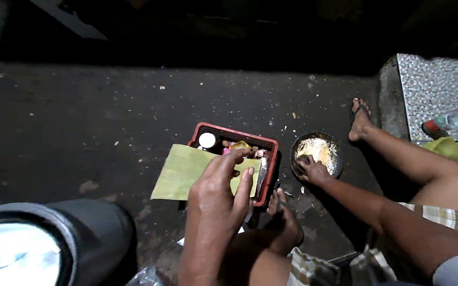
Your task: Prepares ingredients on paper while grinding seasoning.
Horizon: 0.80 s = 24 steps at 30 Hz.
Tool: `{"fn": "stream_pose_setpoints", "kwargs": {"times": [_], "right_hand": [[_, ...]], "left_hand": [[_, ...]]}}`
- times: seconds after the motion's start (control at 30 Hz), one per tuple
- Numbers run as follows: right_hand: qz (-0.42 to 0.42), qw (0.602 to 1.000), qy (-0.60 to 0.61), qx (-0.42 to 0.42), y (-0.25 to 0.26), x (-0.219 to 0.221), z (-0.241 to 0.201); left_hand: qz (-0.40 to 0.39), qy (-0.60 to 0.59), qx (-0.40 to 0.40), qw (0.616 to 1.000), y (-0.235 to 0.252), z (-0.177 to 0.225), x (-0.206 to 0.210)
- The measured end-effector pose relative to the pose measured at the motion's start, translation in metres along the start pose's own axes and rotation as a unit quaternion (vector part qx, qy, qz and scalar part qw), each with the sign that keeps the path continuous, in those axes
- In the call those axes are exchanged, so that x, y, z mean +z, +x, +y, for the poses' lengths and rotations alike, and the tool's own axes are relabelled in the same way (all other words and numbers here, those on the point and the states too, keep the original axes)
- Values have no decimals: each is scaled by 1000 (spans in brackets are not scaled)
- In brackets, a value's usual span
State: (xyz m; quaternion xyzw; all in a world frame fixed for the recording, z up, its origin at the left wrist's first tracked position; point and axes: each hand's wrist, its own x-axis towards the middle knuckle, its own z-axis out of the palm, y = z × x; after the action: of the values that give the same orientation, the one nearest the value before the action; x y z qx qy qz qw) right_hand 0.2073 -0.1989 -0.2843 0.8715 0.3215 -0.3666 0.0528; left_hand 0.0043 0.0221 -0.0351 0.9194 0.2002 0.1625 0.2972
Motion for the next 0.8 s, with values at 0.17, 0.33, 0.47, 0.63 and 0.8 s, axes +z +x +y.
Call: {"fn": "stream_pose_setpoints", "kwargs": {"times": [0.17,0.33,0.47,0.63,0.8], "right_hand": [[43,993,61,95,29,-24,8],[-15,991,102,80,10,-22,-16],[-8,1000,-3,-3,-4,-1,10],[-9,998,38,51,20,-31,8],[-82,992,-71,-68,-11,-11,-1]], "left_hand": [[-24,1,-12,1000,1,1,2],[-9,1,-5,1000,1,1,1],[-13,2,-13,1000,1,-2,1],[-23,2,-4,1000,5,3,4],[-17,-2,0,1000,-1,8,3]]}}
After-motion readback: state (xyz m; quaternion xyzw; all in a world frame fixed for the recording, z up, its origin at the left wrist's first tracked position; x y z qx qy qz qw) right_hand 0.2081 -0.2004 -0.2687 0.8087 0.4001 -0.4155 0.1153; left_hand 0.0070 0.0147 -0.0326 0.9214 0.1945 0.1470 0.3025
